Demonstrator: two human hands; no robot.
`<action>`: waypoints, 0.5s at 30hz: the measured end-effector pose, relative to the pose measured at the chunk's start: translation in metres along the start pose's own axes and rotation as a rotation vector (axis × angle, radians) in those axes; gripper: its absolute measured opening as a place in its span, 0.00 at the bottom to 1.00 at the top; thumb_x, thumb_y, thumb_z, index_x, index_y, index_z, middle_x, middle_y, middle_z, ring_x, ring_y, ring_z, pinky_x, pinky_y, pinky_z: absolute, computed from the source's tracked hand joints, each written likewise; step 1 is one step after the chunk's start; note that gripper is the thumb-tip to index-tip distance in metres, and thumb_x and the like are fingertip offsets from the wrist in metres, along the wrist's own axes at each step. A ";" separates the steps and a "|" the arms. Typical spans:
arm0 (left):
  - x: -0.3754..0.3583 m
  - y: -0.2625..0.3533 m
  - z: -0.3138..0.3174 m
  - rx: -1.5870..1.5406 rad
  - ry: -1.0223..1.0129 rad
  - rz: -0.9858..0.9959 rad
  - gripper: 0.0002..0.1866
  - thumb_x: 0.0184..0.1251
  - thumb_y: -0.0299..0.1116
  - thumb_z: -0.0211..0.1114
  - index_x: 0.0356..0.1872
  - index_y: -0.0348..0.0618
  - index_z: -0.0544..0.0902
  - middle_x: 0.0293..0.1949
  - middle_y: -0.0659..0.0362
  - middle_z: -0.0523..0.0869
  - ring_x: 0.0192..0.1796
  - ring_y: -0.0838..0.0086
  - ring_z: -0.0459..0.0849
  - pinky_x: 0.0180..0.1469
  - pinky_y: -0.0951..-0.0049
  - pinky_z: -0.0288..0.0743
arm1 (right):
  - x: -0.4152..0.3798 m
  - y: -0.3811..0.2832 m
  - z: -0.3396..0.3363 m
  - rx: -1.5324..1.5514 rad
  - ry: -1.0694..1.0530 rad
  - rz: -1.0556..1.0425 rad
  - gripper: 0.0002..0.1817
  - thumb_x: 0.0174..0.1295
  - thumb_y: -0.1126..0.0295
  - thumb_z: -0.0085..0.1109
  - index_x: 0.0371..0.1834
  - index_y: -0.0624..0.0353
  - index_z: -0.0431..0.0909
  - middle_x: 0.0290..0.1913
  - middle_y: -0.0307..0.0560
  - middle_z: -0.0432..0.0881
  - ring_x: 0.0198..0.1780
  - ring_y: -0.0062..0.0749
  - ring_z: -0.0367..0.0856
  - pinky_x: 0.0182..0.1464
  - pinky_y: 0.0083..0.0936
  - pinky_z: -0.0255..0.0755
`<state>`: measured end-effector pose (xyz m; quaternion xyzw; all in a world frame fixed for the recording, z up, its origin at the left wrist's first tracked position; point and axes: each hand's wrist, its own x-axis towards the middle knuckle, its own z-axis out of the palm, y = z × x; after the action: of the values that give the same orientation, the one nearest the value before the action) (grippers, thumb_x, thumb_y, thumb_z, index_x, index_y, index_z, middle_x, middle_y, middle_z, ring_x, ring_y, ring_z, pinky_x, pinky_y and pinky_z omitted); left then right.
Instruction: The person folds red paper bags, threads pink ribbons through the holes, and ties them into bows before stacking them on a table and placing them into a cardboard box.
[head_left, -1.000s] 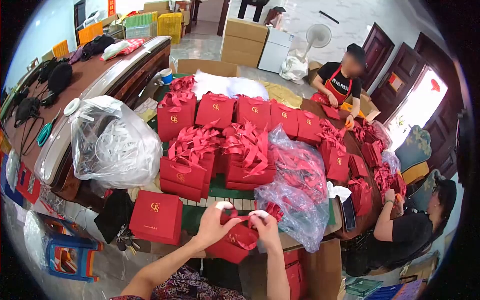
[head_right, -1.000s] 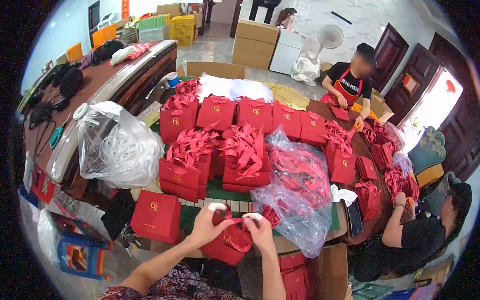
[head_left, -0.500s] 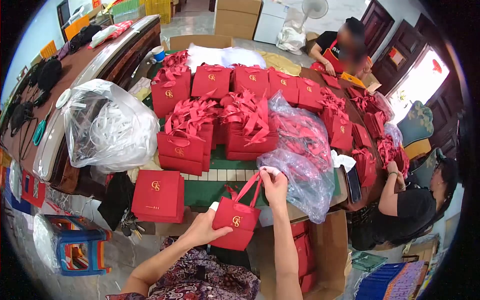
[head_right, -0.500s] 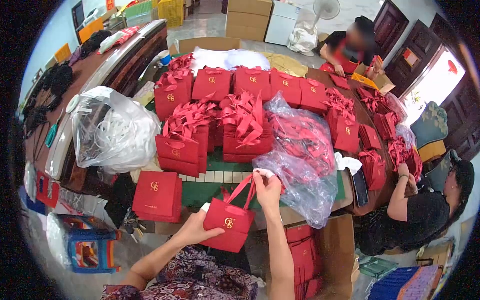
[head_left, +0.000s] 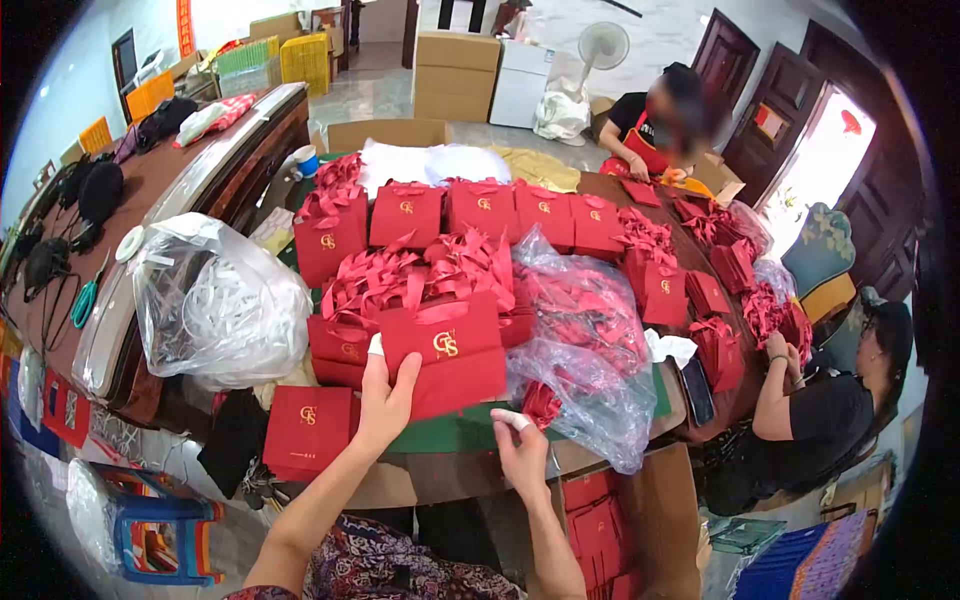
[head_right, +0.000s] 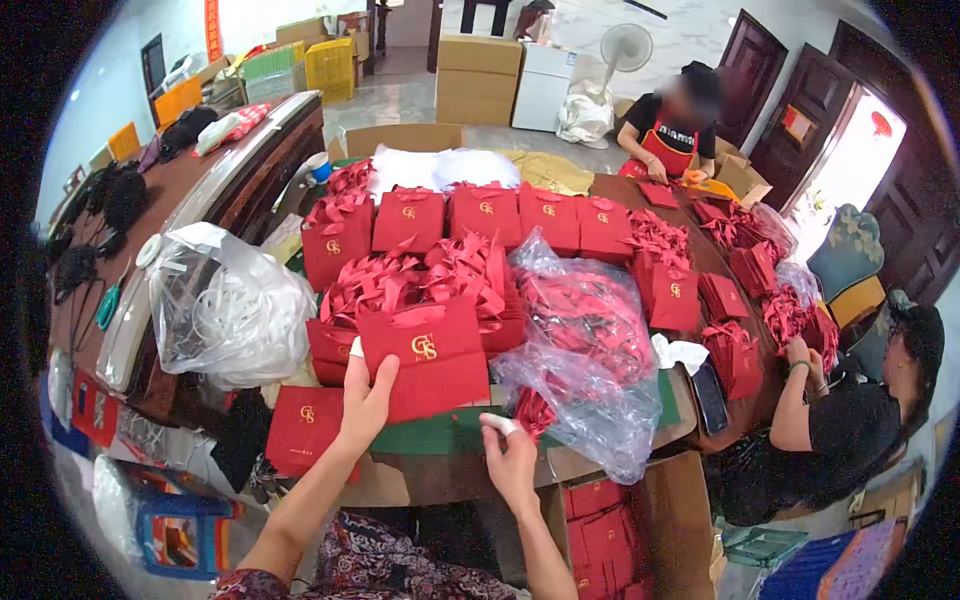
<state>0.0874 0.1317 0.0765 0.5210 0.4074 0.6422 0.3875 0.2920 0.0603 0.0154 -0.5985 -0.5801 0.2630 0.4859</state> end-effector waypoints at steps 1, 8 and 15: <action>0.002 -0.007 0.002 -0.002 -0.006 0.006 0.20 0.74 0.28 0.61 0.63 0.34 0.71 0.50 0.55 0.82 0.51 0.75 0.79 0.55 0.73 0.74 | 0.000 0.001 0.002 -0.019 0.004 -0.056 0.11 0.67 0.74 0.60 0.50 0.59 0.84 0.38 0.51 0.84 0.36 0.31 0.84 0.39 0.28 0.75; -0.023 -0.067 0.003 0.151 0.032 -0.041 0.13 0.72 0.25 0.62 0.54 0.33 0.75 0.47 0.55 0.84 0.50 0.73 0.80 0.56 0.71 0.72 | 0.043 0.022 0.009 -0.176 -0.025 -0.211 0.20 0.68 0.78 0.53 0.63 0.62 0.75 0.53 0.61 0.81 0.53 0.55 0.81 0.55 0.38 0.73; -0.015 -0.087 0.021 0.043 0.044 -0.095 0.12 0.71 0.26 0.62 0.53 0.34 0.77 0.45 0.55 0.86 0.49 0.73 0.81 0.55 0.69 0.74 | 0.054 0.017 0.012 -0.113 0.152 -0.113 0.30 0.65 0.78 0.56 0.72 0.67 0.63 0.61 0.65 0.71 0.60 0.56 0.74 0.65 0.40 0.67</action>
<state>0.1170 0.1523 -0.0064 0.4952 0.4539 0.6253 0.3972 0.2990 0.1171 0.0087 -0.6097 -0.5880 0.1560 0.5081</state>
